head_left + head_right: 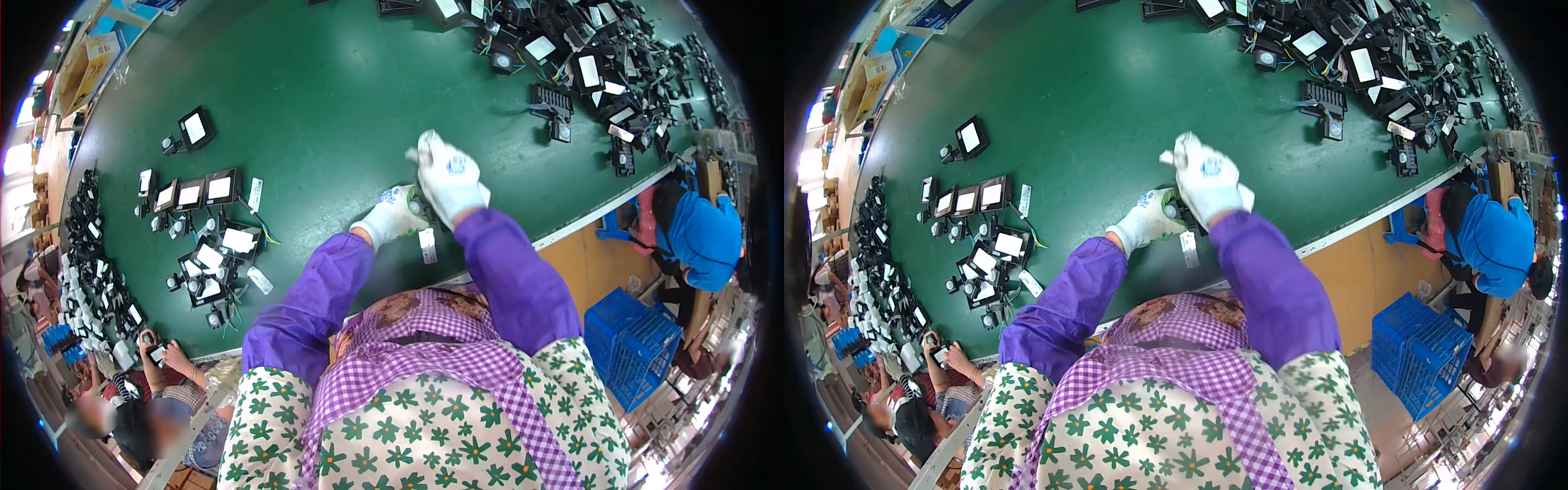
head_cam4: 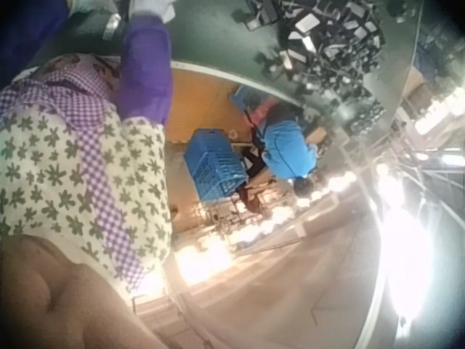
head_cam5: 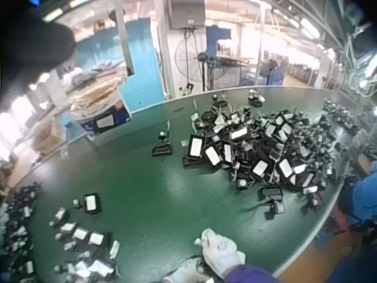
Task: Wiping and cleaning small LED floodlight housings on a production line.
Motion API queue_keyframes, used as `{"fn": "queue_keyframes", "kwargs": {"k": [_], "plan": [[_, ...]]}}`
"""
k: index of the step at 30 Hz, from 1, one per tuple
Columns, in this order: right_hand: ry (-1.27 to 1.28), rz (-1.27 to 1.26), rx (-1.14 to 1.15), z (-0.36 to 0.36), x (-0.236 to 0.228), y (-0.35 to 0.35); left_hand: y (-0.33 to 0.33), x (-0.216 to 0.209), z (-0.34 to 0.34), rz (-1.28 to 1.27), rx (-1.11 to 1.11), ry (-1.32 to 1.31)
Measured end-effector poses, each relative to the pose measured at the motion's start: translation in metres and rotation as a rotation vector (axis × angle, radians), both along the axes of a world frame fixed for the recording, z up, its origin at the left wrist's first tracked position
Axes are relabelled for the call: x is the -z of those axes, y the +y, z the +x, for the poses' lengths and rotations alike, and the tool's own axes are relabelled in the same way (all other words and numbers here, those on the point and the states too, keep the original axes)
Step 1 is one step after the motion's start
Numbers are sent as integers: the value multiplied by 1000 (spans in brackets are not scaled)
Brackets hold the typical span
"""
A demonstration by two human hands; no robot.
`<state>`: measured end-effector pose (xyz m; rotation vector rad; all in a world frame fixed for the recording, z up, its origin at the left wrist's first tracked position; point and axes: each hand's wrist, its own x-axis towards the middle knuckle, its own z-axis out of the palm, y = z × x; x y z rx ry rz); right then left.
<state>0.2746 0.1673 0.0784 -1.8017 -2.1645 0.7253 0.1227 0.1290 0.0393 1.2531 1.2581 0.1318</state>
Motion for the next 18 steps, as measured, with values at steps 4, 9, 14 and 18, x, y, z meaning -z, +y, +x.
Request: {"fn": "queue_keyframes", "kwargs": {"k": [4, 9, 14, 18], "plan": [[-80, 275, -90, 8, 12, -19, -7, -5, 9, -40, -106, 44], [-90, -220, 14, 28, 7, -88, -2, -7, 9, 75, -58, 47], [113, -34, 166, -1, -10, -2, 4, -21, 19, -11, 28, 95], [-80, 311, -59, 17, 31, -49, 2, -16, 17, -17, 11, 115]]}}
